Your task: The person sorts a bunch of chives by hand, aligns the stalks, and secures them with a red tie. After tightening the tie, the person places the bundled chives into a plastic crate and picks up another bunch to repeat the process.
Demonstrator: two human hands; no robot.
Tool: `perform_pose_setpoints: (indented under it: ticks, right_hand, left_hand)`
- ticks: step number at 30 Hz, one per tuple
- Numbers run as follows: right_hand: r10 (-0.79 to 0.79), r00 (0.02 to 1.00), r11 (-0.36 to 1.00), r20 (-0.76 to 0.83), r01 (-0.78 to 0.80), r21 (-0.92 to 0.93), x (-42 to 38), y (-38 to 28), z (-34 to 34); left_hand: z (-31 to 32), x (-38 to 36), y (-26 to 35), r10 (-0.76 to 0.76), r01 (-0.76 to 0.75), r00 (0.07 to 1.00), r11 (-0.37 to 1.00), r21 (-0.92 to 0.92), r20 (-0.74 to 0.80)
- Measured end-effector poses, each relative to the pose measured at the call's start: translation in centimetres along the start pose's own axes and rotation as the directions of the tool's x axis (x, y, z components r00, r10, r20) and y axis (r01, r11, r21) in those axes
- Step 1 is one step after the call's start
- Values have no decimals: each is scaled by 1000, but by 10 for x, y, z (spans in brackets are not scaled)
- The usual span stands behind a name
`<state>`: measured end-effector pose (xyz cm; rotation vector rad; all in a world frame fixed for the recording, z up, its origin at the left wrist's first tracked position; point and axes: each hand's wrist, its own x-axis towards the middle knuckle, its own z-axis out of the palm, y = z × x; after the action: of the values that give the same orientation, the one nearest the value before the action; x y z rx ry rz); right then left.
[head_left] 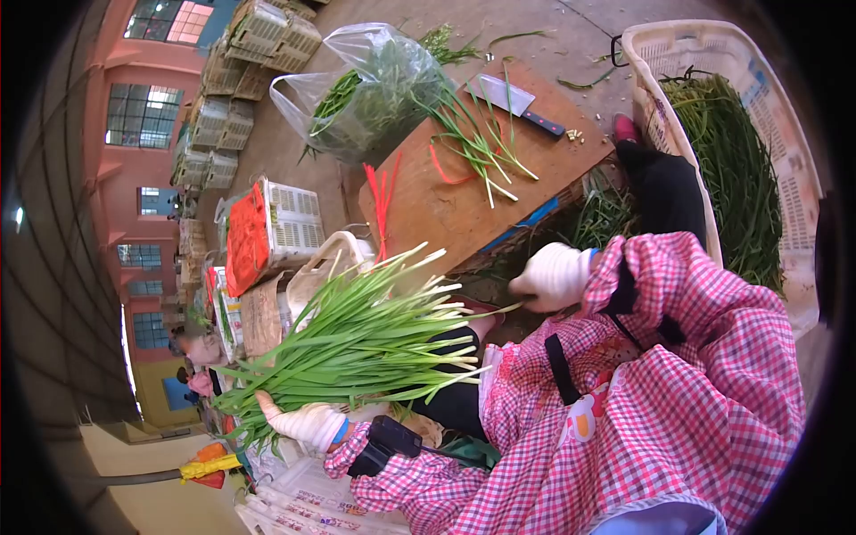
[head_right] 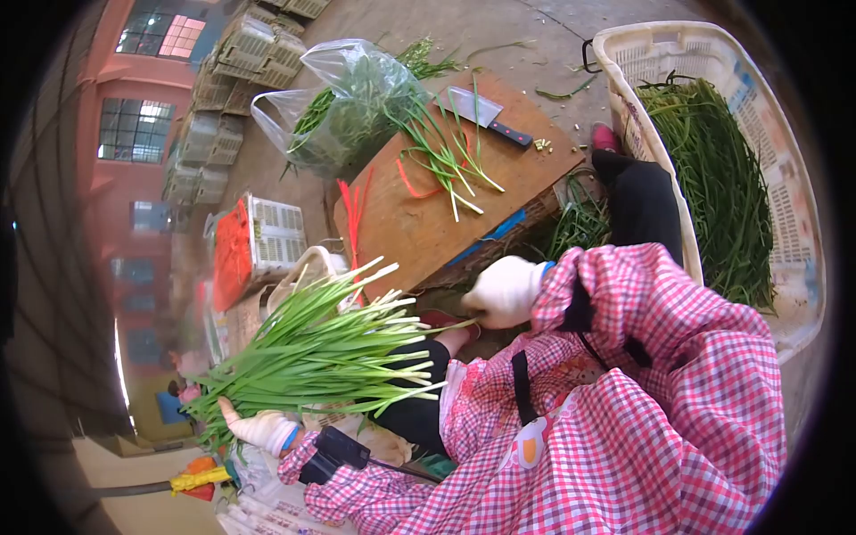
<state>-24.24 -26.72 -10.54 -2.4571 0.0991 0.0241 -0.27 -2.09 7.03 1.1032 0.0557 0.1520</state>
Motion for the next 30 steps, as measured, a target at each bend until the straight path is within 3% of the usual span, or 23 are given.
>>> perform_pose_setpoints:
  ticks: [1,2,4,5,7,9,11,12,15,18,21,25,28,30]
  right_hand:
    - [-20,999,995,47,24,-92,-7,19,6]
    - [90,966,971,243,-31,-236,-14,32,4]
    - [321,785,905,530,-89,-416,-14,95,40]
    - [510,675,838,533,-251,-485,-13,100,35]
    - [280,843,881,459,-36,-471,-21,74,11]
    - [63,972,956,225,6,-293,-14,35,-5]
    - [9,997,997,71,-3,-77,-3,-6,-18]
    - [-28,994,997,-110,36,73,3,-13,-5]
    - [47,904,933,-425,112,341,14,-42,-1]
    - [79,906,947,-415,62,315,27,-58,-3]
    - [-40,742,958,-669,219,186,46,-61,12]
    - [-76,731,948,-678,264,179,45,-57,12]
    - [-92,806,942,-585,261,211,28,-59,9]
    - [-137,836,915,-532,313,256,20,-58,9]
  left_hand:
    - [0,3,3,42,-42,999,999,16,-16]
    - [-4,9,6,37,-35,998,998,47,-44]
    - [-8,15,9,70,-67,996,996,52,-62]
    - [-9,19,10,102,-98,992,994,48,-80]
    - [-23,37,11,90,-87,993,996,34,-72]
    - [-30,41,14,67,-66,996,997,26,-58]
    - [-29,35,13,-36,36,998,999,6,-47]
    - [-28,32,12,-74,75,996,997,7,-43]
    - [-29,27,11,-123,123,992,992,-16,-2]
    - [-24,20,10,-158,158,987,987,-4,5]
    - [-6,-5,7,-162,163,986,987,-10,34]
    - [-8,-5,3,-118,118,993,993,-7,30]
    - [-11,-1,2,-189,188,982,981,-49,-19]
    - [-20,10,-1,-216,220,975,973,-65,62]
